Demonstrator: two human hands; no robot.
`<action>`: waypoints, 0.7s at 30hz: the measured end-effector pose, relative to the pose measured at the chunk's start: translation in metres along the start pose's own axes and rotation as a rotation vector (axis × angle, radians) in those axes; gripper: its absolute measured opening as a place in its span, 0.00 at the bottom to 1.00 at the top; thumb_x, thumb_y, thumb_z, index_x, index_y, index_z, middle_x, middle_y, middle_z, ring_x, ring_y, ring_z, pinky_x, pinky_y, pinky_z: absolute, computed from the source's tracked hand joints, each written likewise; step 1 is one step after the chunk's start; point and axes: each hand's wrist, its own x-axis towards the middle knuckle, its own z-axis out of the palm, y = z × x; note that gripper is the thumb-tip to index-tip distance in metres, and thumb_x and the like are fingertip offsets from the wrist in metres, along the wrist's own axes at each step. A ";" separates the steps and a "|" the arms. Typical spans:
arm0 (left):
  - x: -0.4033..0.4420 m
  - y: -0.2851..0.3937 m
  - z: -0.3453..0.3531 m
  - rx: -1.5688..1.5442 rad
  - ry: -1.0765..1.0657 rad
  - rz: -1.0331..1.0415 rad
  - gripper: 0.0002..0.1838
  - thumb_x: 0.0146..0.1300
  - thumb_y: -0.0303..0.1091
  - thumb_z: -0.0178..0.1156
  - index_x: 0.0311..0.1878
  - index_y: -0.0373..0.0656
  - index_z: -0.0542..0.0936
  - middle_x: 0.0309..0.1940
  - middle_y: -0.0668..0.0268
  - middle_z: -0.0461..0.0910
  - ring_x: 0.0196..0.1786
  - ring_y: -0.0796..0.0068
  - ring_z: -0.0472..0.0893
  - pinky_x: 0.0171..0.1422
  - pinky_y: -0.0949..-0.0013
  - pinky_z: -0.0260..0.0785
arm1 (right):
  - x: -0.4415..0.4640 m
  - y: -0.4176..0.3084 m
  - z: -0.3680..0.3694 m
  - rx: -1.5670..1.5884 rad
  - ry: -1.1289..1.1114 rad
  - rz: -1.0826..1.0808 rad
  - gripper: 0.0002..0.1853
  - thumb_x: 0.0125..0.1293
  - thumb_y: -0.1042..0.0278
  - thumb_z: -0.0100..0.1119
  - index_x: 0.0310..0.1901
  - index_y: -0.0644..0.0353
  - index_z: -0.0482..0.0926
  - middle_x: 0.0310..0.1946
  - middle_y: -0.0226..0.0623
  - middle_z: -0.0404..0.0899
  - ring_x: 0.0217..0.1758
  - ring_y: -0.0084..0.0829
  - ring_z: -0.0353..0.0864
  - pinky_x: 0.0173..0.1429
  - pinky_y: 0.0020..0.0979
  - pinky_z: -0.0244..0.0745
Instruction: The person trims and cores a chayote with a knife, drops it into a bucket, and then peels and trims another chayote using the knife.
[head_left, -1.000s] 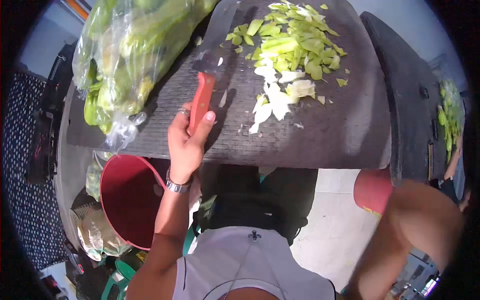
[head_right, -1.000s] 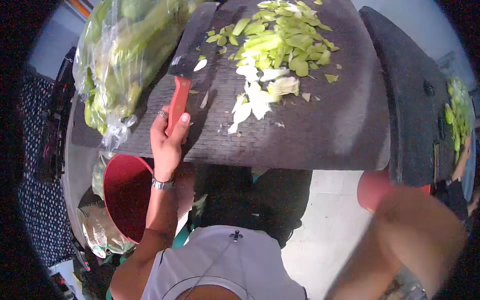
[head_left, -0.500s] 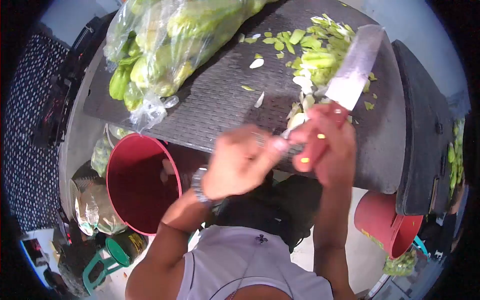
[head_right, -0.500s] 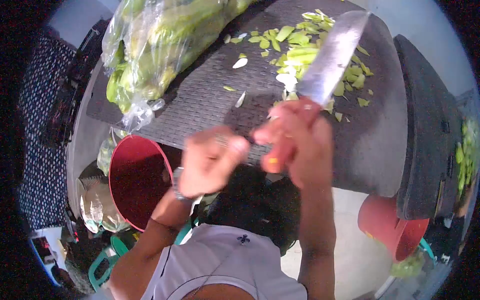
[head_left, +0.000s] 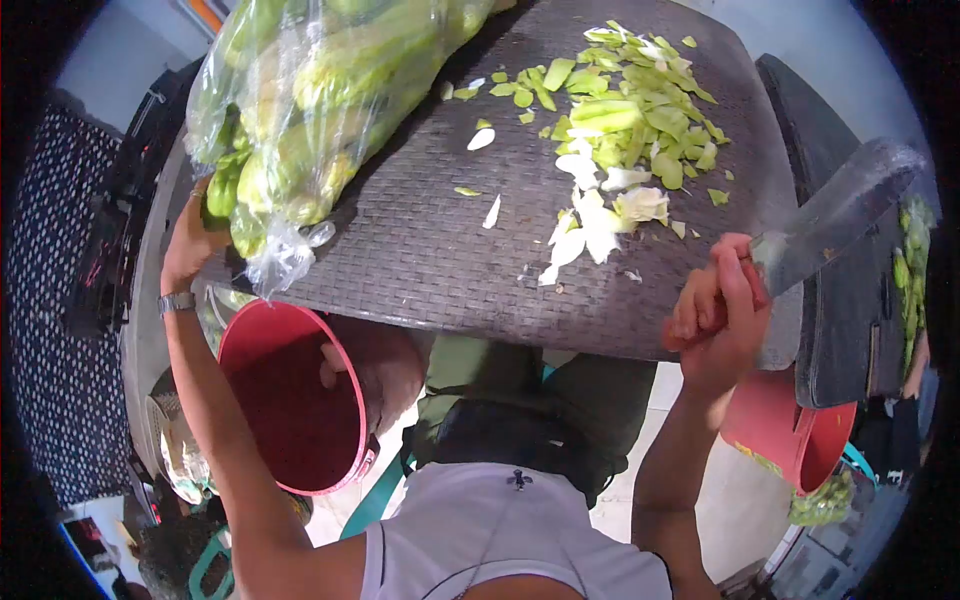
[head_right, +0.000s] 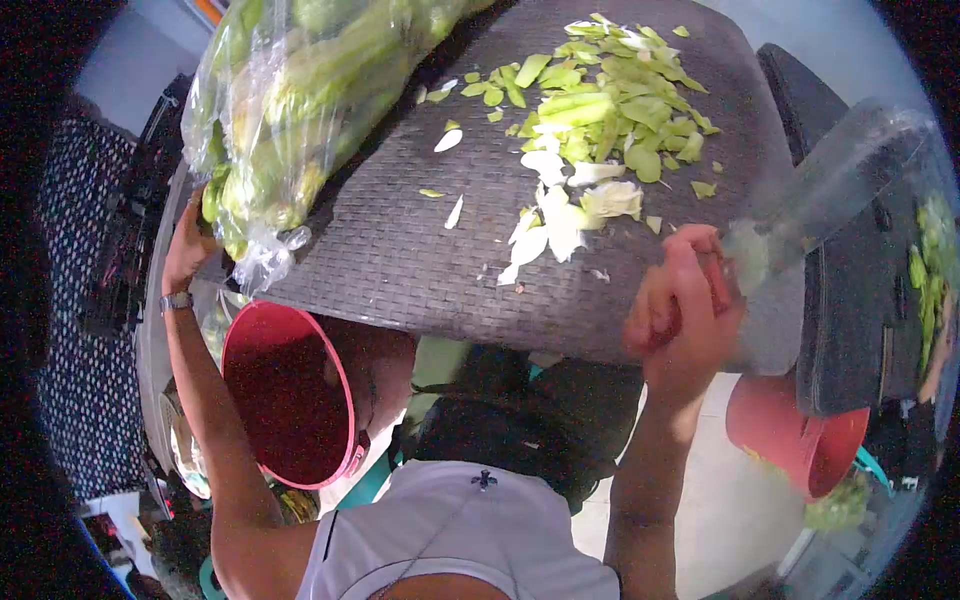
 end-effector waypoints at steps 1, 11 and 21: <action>0.002 -0.002 0.002 0.049 0.031 0.029 0.45 0.54 0.22 0.67 0.79 0.37 0.67 0.58 0.58 0.85 0.54 0.70 0.83 0.63 0.68 0.73 | 0.000 0.001 -0.001 -0.008 0.002 -0.013 0.08 0.79 0.64 0.58 0.47 0.60 0.78 0.14 0.24 0.62 0.12 0.18 0.63 0.13 0.25 0.55; -0.043 0.000 -0.026 -0.154 0.533 0.048 0.34 0.60 0.31 0.75 0.68 0.31 0.76 0.58 0.58 0.84 0.59 0.68 0.84 0.67 0.63 0.75 | 0.008 -0.011 -0.002 -0.166 0.006 -0.077 0.09 0.79 0.63 0.59 0.51 0.59 0.80 0.16 0.22 0.65 0.14 0.16 0.62 0.15 0.25 0.54; -0.046 0.216 0.111 -1.072 -0.103 0.178 0.63 0.37 0.42 0.84 0.80 0.40 0.64 0.76 0.52 0.69 0.75 0.52 0.73 0.80 0.47 0.68 | 0.085 -0.029 0.056 -0.403 -0.170 -0.419 0.07 0.75 0.66 0.67 0.48 0.58 0.84 0.20 0.20 0.72 0.22 0.10 0.67 0.26 0.19 0.57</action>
